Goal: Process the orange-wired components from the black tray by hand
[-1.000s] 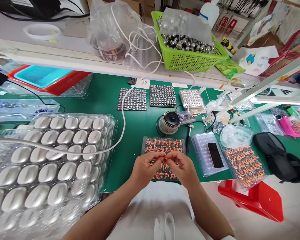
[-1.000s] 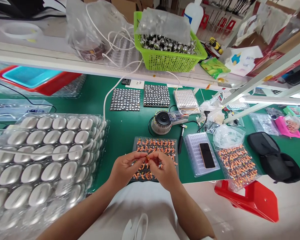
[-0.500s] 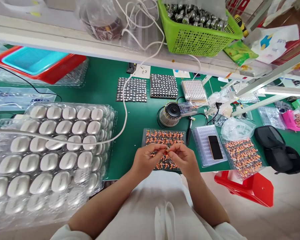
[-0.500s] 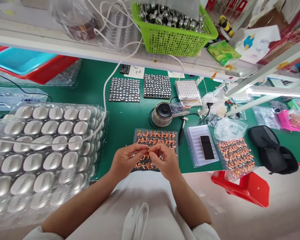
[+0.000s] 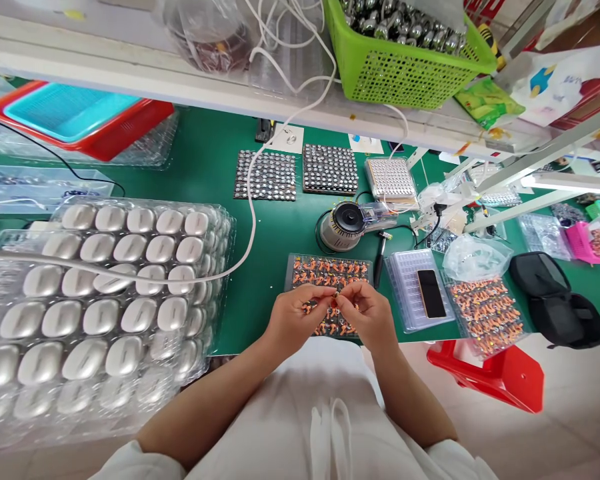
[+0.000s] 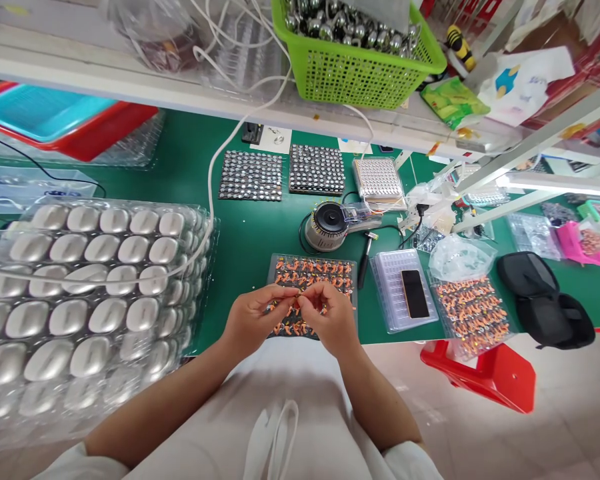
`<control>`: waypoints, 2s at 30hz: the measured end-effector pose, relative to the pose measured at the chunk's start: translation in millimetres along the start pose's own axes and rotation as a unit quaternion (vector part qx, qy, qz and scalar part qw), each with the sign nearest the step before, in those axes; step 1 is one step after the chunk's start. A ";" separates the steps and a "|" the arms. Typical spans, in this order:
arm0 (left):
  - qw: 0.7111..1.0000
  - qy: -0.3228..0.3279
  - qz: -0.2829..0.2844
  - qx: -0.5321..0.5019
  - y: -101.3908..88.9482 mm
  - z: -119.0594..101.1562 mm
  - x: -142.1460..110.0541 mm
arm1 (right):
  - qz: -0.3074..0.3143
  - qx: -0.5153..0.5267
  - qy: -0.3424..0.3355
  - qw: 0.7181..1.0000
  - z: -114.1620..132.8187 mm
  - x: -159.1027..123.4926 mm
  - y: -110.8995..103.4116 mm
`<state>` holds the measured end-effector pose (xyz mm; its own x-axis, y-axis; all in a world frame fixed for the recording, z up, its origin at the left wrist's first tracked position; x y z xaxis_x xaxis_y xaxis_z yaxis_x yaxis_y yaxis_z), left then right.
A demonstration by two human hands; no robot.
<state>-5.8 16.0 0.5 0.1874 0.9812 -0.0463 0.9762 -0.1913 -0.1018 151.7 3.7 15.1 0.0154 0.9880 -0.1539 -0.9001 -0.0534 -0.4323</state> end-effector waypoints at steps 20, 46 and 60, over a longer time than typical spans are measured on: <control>0.997 0.063 0.021 0.029 0.2 -4.8 -1.5 | -0.009 0.024 0.008 1.000 -8.2 2.1 6.0; 0.988 -0.082 0.045 -0.120 -12.7 -9.5 -7.8 | 0.115 0.175 -0.067 0.976 -4.2 3.3 -2.5; 0.970 0.234 -0.053 0.035 -8.4 -8.2 -11.3 | -0.058 0.108 -0.090 0.988 -4.1 -5.3 11.2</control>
<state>-15.2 6.7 10.0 0.1322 0.8966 0.4227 0.9859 -0.0748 -0.1496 143.2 -2.7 7.5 0.0644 0.9964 0.0544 -0.9692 0.0754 -0.2345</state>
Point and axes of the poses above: each hand's wrist, its own x-axis towards the middle knuckle, its own y-axis out of the palm, z = x × y, the point moved 1 cm from there along x, towards the middle knuckle, and after that the axes turned 8 degrees about -x, right-handed, at the moved point
